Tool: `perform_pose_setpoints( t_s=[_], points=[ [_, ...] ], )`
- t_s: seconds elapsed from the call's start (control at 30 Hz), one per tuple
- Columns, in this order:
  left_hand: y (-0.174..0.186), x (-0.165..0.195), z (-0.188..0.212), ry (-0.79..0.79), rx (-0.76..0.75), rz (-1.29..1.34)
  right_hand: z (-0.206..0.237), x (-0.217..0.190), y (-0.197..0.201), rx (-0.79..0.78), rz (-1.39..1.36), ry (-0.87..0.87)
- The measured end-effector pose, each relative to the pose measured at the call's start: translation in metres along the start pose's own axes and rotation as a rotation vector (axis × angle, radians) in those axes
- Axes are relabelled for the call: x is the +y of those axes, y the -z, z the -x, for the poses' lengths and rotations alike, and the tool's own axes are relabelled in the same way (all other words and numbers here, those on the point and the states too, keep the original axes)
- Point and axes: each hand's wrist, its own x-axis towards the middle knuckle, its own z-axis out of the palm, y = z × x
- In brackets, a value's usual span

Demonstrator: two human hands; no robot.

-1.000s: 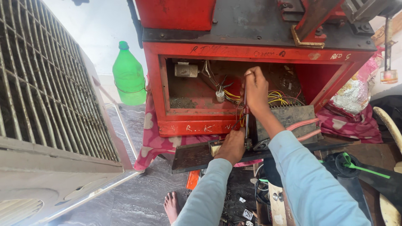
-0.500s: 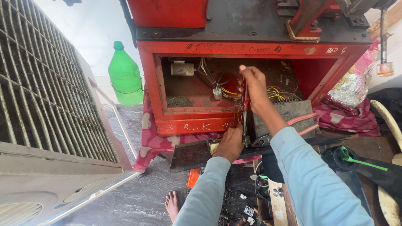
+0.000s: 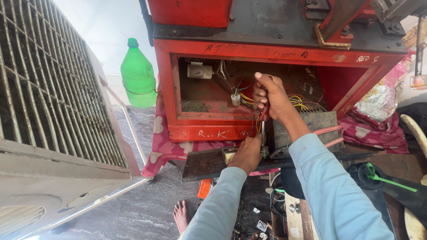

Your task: The person repairs a red machine, using a screwdriver to work on the wiring and terminal components inside the machine's open housing, adjusting wires and fasteners by hand. At the end, the person kneels on the floor and sorts through a pile of bolts and metal parts next to an orange can.

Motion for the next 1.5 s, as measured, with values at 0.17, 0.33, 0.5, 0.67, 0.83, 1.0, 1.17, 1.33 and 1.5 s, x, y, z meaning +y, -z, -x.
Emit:
perform_pose_setpoints(
  t_s=[0.17, 0.33, 0.5, 0.67, 0.83, 1.0, 1.17, 1.33, 1.5],
  points=[
    [0.003, 0.003, 0.000, 0.044, -0.047, -0.023, -0.003, 0.001, 0.008, -0.192, -0.182, -0.030],
    [0.003, 0.003, 0.000, 0.064, -0.042, 0.010, 0.002, 0.004, 0.005, -0.061, -0.032, 0.076],
    [0.001, 0.003, -0.002, 0.094, -0.014, 0.028, 0.002, 0.010, 0.013, 0.069, -0.121, 0.084],
    [0.000, -0.001, 0.000, 0.078, 0.026, 0.046, 0.005, 0.021, 0.021, -0.008, -0.223, 0.088],
    [0.002, -0.002, 0.000, 0.083, 0.034, 0.042, 0.008, 0.023, 0.015, 0.130, -0.095, 0.012],
    [0.002, -0.005, 0.004, 0.052, 0.067, 0.063, 0.011, 0.021, 0.015, 0.111, -0.066, 0.025],
    [0.000, -0.007, 0.008, 0.053, 0.072, 0.115, 0.012, 0.023, 0.016, 0.067, -0.106, 0.023],
    [-0.001, -0.005, 0.010, -0.046, 0.137, 0.027, 0.019, 0.015, 0.025, 0.101, -0.163, 0.041],
    [-0.001, -0.002, 0.008, -0.065, 0.112, -0.046, 0.027, 0.010, 0.043, 0.240, -0.183, 0.100]
  ],
)
